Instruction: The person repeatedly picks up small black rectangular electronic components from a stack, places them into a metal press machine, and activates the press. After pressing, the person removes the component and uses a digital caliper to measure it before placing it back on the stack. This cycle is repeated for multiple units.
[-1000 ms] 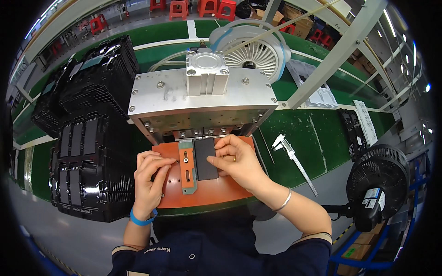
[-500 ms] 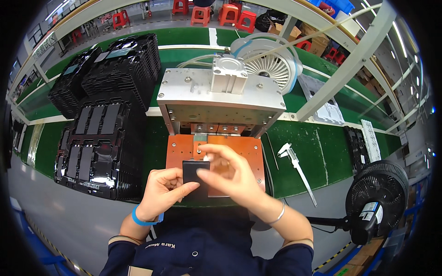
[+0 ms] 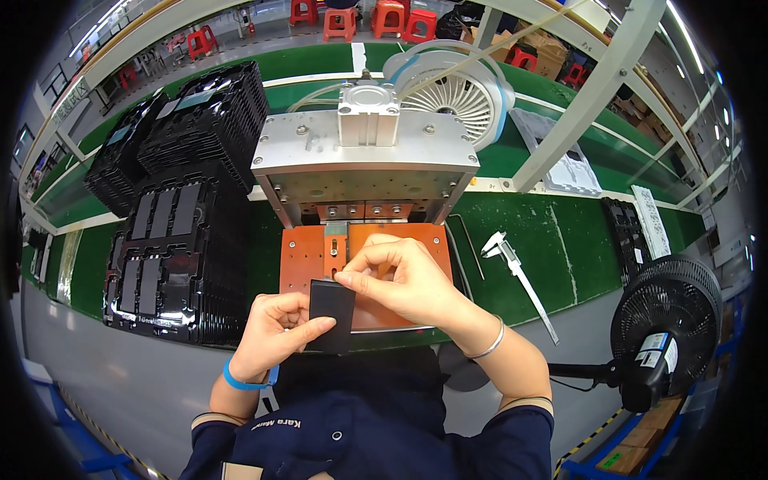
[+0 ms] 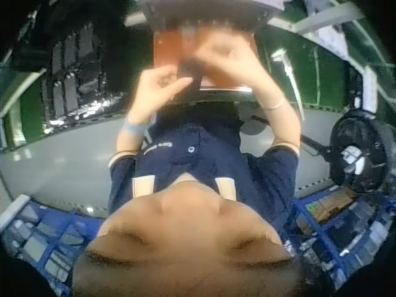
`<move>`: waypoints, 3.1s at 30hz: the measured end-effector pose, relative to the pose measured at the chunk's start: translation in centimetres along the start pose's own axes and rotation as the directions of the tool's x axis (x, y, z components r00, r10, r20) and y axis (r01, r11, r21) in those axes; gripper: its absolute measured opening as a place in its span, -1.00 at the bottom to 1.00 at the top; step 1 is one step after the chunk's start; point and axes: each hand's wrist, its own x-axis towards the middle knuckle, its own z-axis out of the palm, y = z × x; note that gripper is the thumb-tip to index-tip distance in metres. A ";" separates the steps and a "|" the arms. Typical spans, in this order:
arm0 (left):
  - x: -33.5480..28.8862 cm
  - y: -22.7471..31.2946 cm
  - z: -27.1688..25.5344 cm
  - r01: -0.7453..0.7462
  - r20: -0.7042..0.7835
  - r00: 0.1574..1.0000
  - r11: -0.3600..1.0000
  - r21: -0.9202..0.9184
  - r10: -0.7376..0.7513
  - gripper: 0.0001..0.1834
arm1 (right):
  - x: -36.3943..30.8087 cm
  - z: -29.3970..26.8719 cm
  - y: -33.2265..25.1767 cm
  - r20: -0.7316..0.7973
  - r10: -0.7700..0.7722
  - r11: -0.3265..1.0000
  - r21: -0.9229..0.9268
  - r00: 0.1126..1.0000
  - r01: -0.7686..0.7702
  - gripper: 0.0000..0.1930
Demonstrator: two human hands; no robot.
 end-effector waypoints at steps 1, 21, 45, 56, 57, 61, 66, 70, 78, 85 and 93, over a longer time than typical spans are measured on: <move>0.1 0.0 0.1 -0.006 -0.012 1.000 1.000 -0.007 0.006 -0.84 | 0.0 0.1 0.2 -0.029 -0.011 1.000 -0.006 1.000 0.011 -0.82; -0.8 -0.7 2.8 0.098 0.012 0.993 0.748 -0.656 -0.119 -0.54 | -4.4 2.5 0.0 0.188 -0.867 0.210 -0.703 0.462 0.679 -0.78; 2.8 -2.0 1.0 -0.051 -0.260 0.964 0.923 -0.382 -0.054 -0.88 | -16.1 -14.5 16.0 -0.829 -0.082 0.573 -0.494 0.553 -0.654 -0.59; 2.8 -0.7 1.3 -0.052 -0.227 0.972 0.890 -0.452 -0.058 -0.93 | -11.9 -4.4 4.3 -0.675 -0.306 0.898 -0.438 0.671 -0.031 -0.51; 2.7 -0.6 1.4 -0.048 -0.231 0.971 0.894 -0.445 -0.063 -0.93 | -10.6 -3.7 3.3 -0.565 -0.385 0.850 -0.525 0.730 0.042 -0.50; 2.8 -1.3 1.1 -0.054 -0.243 0.969 0.921 -0.386 -0.045 -0.89 | -6.7 -2.2 2.2 -0.364 -0.503 0.733 -0.660 0.784 0.163 -0.48; 2.7 -1.4 1.0 -0.055 -0.239 0.970 0.915 -0.401 -0.047 -0.90 | -5.7 -1.8 2.6 -0.337 -0.500 0.742 -0.642 0.798 0.194 -0.49; 2.5 -1.4 0.8 -0.030 -0.210 0.976 0.925 -0.379 -0.055 -0.86 | -5.6 -1.7 2.8 -0.328 -0.490 0.737 -0.650 0.808 0.183 -0.50; 2.6 -1.2 0.8 -0.016 -0.199 0.978 0.925 -0.380 -0.065 -0.86 | -5.2 -1.7 3.1 -0.318 -0.512 0.721 -0.665 0.798 0.197 -0.50; 2.6 -1.0 0.8 -0.010 -0.196 0.978 0.922 -0.388 -0.072 -0.86 | -5.2 -1.9 3.5 -0.292 -0.547 0.679 -0.702 0.785 0.212 -0.50; 2.6 -1.2 0.8 -0.023 -0.201 0.978 0.923 -0.384 -0.060 -0.85 | -5.1 -2.0 3.5 -0.287 -0.557 0.676 -0.702 0.779 0.225 -0.49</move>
